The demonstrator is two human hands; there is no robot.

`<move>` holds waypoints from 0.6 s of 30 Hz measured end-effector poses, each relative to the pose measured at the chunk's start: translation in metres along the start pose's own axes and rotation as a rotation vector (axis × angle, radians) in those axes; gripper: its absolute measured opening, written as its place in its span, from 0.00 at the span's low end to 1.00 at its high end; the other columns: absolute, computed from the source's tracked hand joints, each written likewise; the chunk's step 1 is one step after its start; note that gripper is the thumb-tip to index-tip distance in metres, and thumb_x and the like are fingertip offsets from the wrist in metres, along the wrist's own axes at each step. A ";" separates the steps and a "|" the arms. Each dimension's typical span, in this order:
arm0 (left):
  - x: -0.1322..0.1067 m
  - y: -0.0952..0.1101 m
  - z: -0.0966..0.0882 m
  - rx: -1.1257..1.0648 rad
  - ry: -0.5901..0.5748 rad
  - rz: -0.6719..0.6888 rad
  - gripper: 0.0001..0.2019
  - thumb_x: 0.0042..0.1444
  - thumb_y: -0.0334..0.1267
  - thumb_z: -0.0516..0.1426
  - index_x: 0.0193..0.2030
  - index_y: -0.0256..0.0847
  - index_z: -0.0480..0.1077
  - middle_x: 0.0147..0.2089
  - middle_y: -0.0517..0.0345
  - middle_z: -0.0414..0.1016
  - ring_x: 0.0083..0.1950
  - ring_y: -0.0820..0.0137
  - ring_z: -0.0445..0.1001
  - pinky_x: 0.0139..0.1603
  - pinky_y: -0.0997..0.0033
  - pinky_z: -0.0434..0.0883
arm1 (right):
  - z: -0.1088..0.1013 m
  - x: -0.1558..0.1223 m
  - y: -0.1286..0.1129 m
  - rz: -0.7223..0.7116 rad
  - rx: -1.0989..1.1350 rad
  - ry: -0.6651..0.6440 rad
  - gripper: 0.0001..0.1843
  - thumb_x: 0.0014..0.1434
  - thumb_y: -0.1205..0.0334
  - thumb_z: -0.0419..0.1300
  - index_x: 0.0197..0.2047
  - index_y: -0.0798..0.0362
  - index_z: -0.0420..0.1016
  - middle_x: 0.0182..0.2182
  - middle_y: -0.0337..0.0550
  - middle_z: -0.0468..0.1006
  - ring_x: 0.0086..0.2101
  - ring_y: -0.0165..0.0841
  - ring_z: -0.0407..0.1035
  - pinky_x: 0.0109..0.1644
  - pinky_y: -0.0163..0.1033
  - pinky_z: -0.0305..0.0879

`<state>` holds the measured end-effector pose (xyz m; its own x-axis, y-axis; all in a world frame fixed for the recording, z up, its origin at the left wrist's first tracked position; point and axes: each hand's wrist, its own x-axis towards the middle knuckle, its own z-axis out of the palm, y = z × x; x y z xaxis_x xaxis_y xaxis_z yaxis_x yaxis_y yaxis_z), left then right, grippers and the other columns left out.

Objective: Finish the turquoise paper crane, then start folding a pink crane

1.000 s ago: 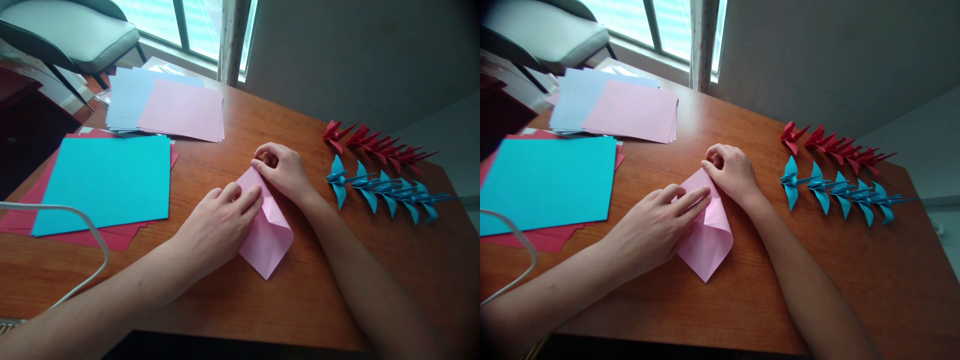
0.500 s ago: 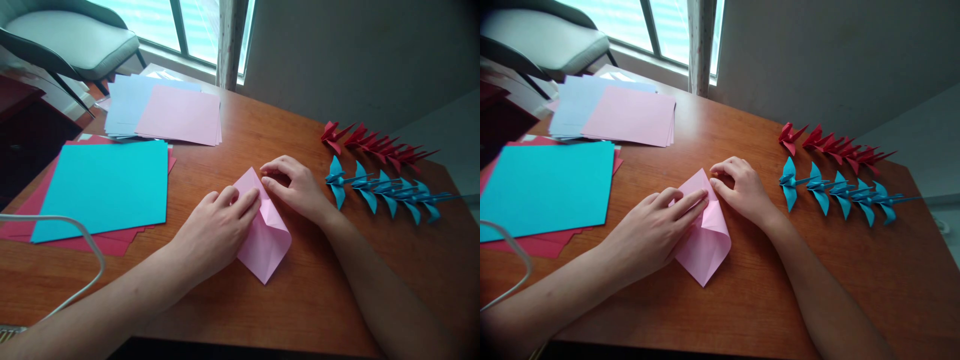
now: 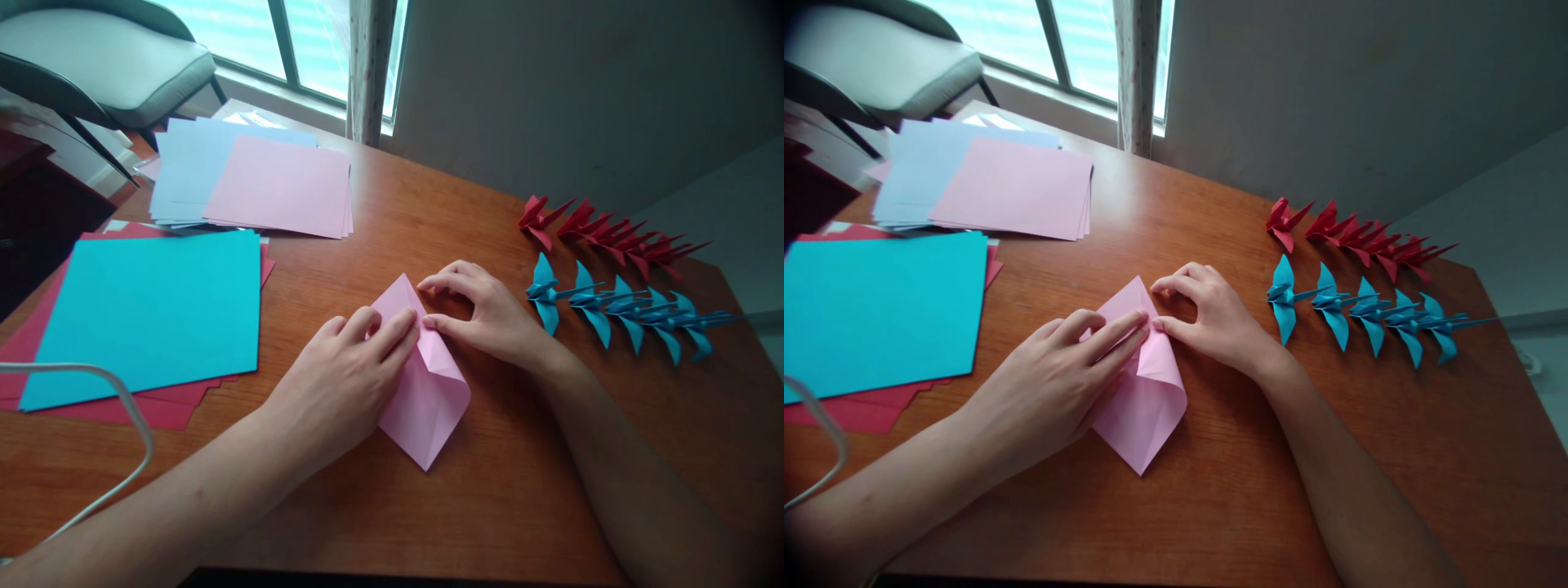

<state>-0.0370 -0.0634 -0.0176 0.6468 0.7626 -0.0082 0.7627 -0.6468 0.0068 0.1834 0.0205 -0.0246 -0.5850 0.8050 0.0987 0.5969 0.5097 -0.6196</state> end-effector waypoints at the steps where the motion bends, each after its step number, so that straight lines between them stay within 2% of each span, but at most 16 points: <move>1: 0.000 0.000 0.000 0.001 0.002 0.001 0.28 0.63 0.32 0.52 0.70 0.37 0.62 0.71 0.52 0.64 0.53 0.57 0.68 0.45 0.56 0.72 | 0.000 0.000 0.000 0.000 0.001 -0.005 0.15 0.57 0.63 0.69 0.48 0.46 0.76 0.41 0.42 0.75 0.44 0.37 0.70 0.51 0.44 0.68; 7: 0.000 -0.001 -0.001 0.004 -0.004 0.004 0.28 0.62 0.31 0.52 0.71 0.37 0.62 0.71 0.50 0.64 0.53 0.56 0.68 0.46 0.56 0.72 | -0.001 0.000 0.002 -0.002 0.014 -0.023 0.17 0.57 0.62 0.69 0.50 0.46 0.76 0.42 0.43 0.75 0.44 0.38 0.70 0.52 0.46 0.68; 18: 0.001 -0.001 -0.001 0.017 0.002 0.008 0.27 0.64 0.32 0.51 0.71 0.37 0.62 0.71 0.52 0.64 0.53 0.57 0.68 0.45 0.56 0.72 | -0.002 0.001 0.003 -0.028 0.016 -0.043 0.16 0.57 0.62 0.69 0.50 0.47 0.76 0.41 0.43 0.74 0.43 0.38 0.69 0.52 0.46 0.67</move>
<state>-0.0373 -0.0625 -0.0167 0.6531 0.7573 -0.0065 0.7572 -0.6531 -0.0100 0.1858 0.0237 -0.0250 -0.6247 0.7765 0.0828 0.5715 0.5269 -0.6291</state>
